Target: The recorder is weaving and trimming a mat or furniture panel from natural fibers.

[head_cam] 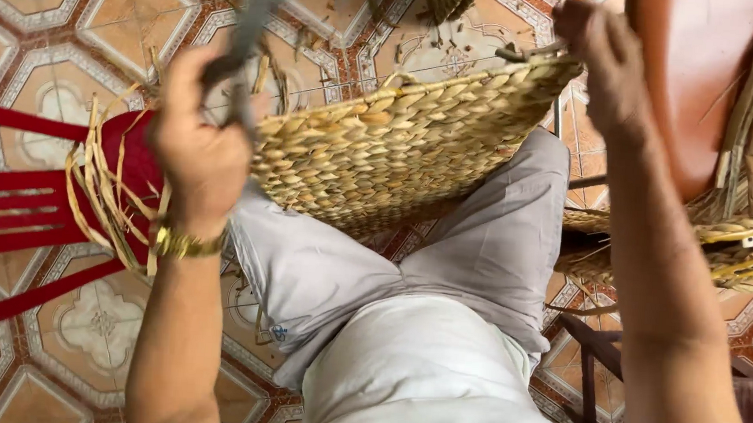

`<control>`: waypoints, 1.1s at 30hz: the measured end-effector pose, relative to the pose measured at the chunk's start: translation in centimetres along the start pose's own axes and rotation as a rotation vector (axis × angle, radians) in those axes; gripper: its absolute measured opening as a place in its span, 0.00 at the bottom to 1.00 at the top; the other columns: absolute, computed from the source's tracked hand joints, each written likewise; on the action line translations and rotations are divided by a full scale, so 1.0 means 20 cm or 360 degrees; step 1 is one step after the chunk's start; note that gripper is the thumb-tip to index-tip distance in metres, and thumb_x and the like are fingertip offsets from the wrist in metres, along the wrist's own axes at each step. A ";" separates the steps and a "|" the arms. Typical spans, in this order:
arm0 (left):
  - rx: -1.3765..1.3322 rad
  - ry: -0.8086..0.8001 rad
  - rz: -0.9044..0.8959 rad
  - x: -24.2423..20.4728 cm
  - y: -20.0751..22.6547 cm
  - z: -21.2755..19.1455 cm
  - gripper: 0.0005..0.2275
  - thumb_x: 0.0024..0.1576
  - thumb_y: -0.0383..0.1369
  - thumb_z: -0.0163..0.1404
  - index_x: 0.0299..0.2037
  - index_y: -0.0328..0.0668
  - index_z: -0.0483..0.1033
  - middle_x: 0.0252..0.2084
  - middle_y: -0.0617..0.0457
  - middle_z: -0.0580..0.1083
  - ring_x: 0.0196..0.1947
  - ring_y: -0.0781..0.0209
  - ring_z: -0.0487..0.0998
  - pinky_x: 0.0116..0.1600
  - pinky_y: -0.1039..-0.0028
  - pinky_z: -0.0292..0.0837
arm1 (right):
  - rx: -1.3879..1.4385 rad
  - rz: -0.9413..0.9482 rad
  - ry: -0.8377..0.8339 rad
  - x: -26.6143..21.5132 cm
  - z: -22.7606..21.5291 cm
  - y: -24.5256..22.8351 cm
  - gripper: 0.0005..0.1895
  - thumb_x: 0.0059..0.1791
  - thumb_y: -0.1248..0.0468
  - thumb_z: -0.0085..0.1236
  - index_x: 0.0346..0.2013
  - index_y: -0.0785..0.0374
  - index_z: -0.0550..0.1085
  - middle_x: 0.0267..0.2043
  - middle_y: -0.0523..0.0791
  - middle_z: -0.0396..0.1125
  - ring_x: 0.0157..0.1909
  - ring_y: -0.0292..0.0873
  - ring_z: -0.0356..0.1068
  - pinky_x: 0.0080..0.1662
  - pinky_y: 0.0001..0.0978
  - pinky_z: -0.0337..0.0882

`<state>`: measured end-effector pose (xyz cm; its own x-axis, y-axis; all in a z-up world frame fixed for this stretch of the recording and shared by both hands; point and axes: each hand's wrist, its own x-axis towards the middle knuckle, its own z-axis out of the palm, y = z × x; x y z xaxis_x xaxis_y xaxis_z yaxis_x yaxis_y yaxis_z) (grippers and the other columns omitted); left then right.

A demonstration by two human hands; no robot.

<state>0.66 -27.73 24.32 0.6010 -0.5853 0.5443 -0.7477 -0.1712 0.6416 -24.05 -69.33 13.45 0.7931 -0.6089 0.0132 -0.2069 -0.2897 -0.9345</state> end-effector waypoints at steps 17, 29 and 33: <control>-0.1137 0.0626 -0.0794 -0.25 -0.26 0.03 0.18 0.60 0.19 0.61 0.57 0.33 0.67 0.48 0.52 0.73 0.45 0.63 0.77 0.50 0.75 0.80 | 0.0727 -0.0216 0.0037 -0.07 0.35 -0.03 0.12 0.61 0.54 0.51 0.44 0.60 0.71 0.38 0.37 0.66 0.41 0.31 0.64 0.46 0.28 0.70; -0.0977 0.0555 -0.0232 0.59 0.11 -0.15 0.19 0.61 0.24 0.63 0.59 0.35 0.68 0.42 0.56 0.71 0.37 0.64 0.75 0.40 0.77 0.76 | 0.1408 -0.0597 0.0274 -0.18 0.08 -0.81 0.13 0.67 0.53 0.50 0.52 0.60 0.66 0.43 0.40 0.66 0.41 0.35 0.63 0.45 0.28 0.64; -0.0849 0.0408 -0.0155 0.66 0.18 0.02 0.19 0.61 0.26 0.63 0.59 0.35 0.69 0.39 0.55 0.72 0.33 0.65 0.74 0.36 0.77 0.74 | 0.1768 -0.0285 0.0070 -0.54 0.28 -0.96 0.34 0.58 0.45 0.45 0.74 0.57 0.53 0.73 0.44 0.58 0.74 0.47 0.60 0.72 0.48 0.64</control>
<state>5.82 -36.46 33.64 0.7584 -0.3655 0.5397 -0.4807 0.2456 0.8418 -25.40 -53.07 29.15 0.7347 -0.6565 0.1709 0.5501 0.4292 -0.7164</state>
